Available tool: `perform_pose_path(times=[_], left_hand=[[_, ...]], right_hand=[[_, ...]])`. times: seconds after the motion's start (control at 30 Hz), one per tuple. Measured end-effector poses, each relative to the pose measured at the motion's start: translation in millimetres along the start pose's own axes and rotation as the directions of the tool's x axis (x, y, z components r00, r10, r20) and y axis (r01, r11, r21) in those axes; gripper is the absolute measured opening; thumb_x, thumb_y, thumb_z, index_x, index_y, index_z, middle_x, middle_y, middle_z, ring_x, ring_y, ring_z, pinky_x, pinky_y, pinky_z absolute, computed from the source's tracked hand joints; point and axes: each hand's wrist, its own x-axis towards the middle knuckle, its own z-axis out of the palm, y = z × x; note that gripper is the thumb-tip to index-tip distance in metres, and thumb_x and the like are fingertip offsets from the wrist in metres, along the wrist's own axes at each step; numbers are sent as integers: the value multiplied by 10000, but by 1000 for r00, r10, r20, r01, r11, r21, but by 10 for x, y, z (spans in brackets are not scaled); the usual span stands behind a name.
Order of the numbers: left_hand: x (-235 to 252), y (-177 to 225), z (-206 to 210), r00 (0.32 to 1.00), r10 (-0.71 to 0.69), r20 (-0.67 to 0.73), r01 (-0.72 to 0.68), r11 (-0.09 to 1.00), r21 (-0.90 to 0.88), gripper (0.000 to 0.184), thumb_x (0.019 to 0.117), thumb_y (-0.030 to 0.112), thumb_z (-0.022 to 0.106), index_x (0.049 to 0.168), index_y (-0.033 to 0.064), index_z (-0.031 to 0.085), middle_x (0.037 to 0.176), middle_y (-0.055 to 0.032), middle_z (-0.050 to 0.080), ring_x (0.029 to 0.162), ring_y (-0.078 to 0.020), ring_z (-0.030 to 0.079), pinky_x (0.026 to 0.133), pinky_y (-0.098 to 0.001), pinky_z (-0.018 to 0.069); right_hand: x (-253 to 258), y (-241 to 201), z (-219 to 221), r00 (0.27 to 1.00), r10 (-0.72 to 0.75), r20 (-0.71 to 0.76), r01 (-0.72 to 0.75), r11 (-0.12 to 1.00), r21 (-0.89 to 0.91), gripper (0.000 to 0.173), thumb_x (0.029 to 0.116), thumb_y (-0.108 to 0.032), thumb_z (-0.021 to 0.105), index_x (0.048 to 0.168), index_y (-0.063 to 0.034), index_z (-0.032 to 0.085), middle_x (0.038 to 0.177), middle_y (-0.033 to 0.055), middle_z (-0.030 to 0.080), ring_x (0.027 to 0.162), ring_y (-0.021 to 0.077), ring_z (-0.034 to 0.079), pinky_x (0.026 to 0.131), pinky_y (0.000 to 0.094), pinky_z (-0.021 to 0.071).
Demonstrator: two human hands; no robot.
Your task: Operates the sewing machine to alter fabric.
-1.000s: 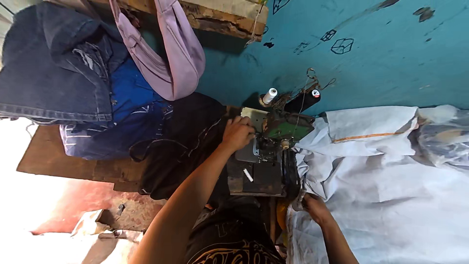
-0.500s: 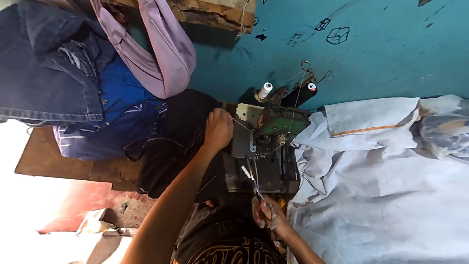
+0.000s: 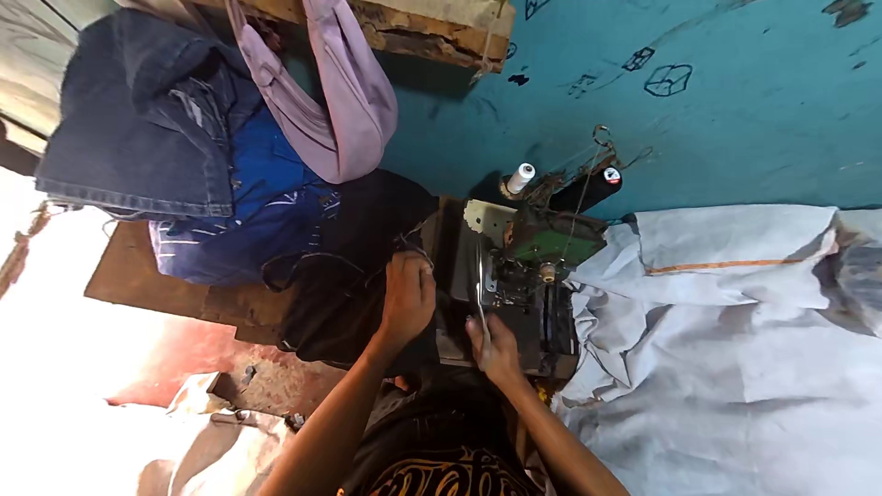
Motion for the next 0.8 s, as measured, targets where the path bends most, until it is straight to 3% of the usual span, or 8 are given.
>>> perform_pose_path(times=[0.1, 0.2, 0.27, 0.33, 0.43, 0.57, 0.7, 0.8], left_hand=[[-268, -179, -620, 969, -191, -159, 215, 965, 152, 304, 1034, 106, 477, 1131, -147, 617, 1258, -345, 581, 1242, -478, 537, 1088, -584, 411], [-574, -836, -1362, 716, -455, -530, 619, 765, 179, 448, 1043, 191, 521, 1324, -159, 519, 1400, -419, 461, 1349, -545, 432, 1160, -591, 331], [-693, -1082, -1591, 601, -454, -658, 695, 703, 149, 572, 963, 155, 619, 1438, -108, 440, 1536, -392, 320, 1439, -552, 299, 1185, -600, 253], [-512, -971, -1528, 747, -420, -516, 603, 754, 260, 572, 962, 153, 630, 1449, -94, 459, 1517, -356, 393, 1429, -501, 364, 1191, -595, 276], [-55, -554, -1073, 954, -300, 12, 254, 828, 501, 361, 1024, 226, 577, 1359, 115, 653, 1366, -170, 635, 1263, -363, 608, 1017, -593, 494], [453, -519, -474, 877, -358, 320, 166, 852, 497, 448, 1033, 356, 593, 1357, 47, 618, 1338, -222, 613, 1285, -414, 558, 1014, -613, 463], [499, -348, -1031, 888, -386, 252, 267, 877, 400, 302, 1055, 319, 552, 1180, 100, 718, 1168, -158, 706, 1097, -353, 675, 933, -628, 517], [77, -396, -2089, 986, -150, -67, 158, 978, 137, 322, 1057, 300, 549, 1216, 46, 668, 1110, -111, 703, 963, -165, 683, 901, -427, 567]], right_hand=[[-529, 649, -197, 931, -357, -72, 307, 875, -374, 466, 933, -380, 677, 1015, 79, 666, 794, 156, 680, 669, 214, 668, 638, 384, 591], [-922, 1257, -574, 946, -180, -270, 29, 877, -480, 446, 928, -256, 716, 1089, 152, 634, 869, 280, 683, 744, 386, 697, 701, 542, 582], [-885, 1332, -862, 924, 57, -377, -255, 829, -499, 478, 956, -234, 716, 1189, 169, 610, 963, 354, 680, 870, 513, 686, 792, 665, 528], [-665, 1378, -1158, 894, 243, -378, -427, 720, -547, 465, 987, -235, 674, 1290, 110, 596, 1105, 357, 670, 1026, 548, 655, 887, 716, 479], [-316, 1389, -1516, 838, 480, -261, -512, 524, -681, 467, 969, -185, 663, 1374, 21, 556, 1229, 325, 648, 1157, 526, 619, 956, 702, 466], [-60, 1259, -1633, 781, 617, -102, -434, 417, -798, 541, 951, -247, 714, 1378, 39, 544, 1328, 314, 598, 1263, 486, 567, 1051, 645, 437], [-252, 1260, -1529, 841, 508, -185, -473, 525, -707, 384, 1005, -202, 623, 1279, 68, 623, 1273, 319, 628, 1225, 482, 594, 1031, 646, 449], [-625, 1456, -1287, 879, 353, -321, -476, 690, -546, 428, 1017, -134, 582, 1383, 84, 537, 1325, 340, 582, 1234, 496, 577, 1047, 631, 444]])
